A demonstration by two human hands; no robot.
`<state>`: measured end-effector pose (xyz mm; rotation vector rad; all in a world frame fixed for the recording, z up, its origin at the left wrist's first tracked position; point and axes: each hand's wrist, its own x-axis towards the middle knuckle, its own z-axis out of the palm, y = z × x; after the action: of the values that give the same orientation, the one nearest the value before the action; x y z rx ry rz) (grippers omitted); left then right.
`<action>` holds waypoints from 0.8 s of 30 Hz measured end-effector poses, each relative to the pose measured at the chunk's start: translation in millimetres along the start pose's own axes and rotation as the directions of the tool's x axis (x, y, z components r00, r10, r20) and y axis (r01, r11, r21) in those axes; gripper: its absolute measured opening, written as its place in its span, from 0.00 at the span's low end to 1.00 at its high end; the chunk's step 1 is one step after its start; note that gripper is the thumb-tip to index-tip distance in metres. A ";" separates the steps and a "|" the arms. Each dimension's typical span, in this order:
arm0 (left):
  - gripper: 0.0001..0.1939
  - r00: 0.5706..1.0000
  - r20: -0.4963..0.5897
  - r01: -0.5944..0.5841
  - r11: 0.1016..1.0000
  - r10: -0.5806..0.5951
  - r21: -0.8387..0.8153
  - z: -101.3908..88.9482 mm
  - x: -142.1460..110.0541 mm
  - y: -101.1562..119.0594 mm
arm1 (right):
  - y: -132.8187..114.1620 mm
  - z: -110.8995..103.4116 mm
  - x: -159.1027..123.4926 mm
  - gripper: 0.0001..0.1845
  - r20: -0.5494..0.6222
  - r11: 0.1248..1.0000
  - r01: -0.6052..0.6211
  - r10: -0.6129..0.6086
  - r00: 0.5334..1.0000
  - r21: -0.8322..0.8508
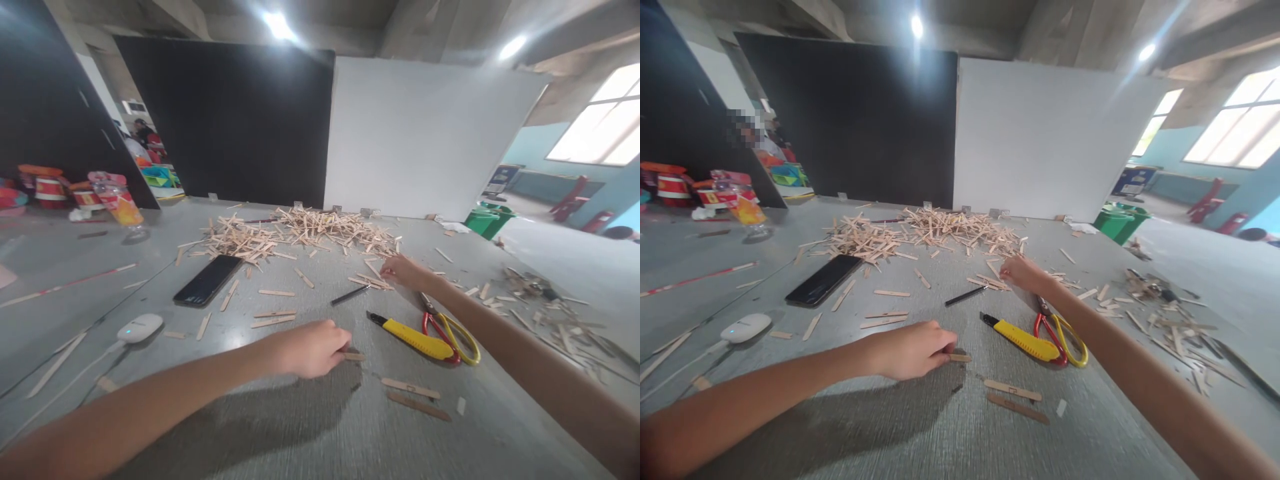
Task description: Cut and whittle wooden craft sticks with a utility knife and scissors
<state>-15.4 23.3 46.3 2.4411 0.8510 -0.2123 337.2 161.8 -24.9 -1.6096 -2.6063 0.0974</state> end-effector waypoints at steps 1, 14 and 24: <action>0.08 1.000 -0.002 -0.002 1.000 0.002 -0.004 0.3 0.0 -0.6 | -2.4 -0.2 -1.2 0.16 0.000 1.000 -0.016 0.016 1.000 -0.005; 0.06 0.971 -0.174 -0.181 0.979 0.162 -0.096 12.6 1.3 8.5 | -24.4 8.6 -7.6 0.16 -0.157 0.977 -0.213 0.214 0.964 0.025; 0.19 0.777 -0.549 -0.317 0.945 0.308 0.082 32.8 -11.9 31.6 | -109.2 -36.4 -73.0 0.11 -0.405 0.978 -0.010 0.095 0.909 0.208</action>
<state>-4.4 -21.4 36.4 2.6152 0.6393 0.6641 276.3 48.2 19.2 -1.4449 -2.1579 0.0189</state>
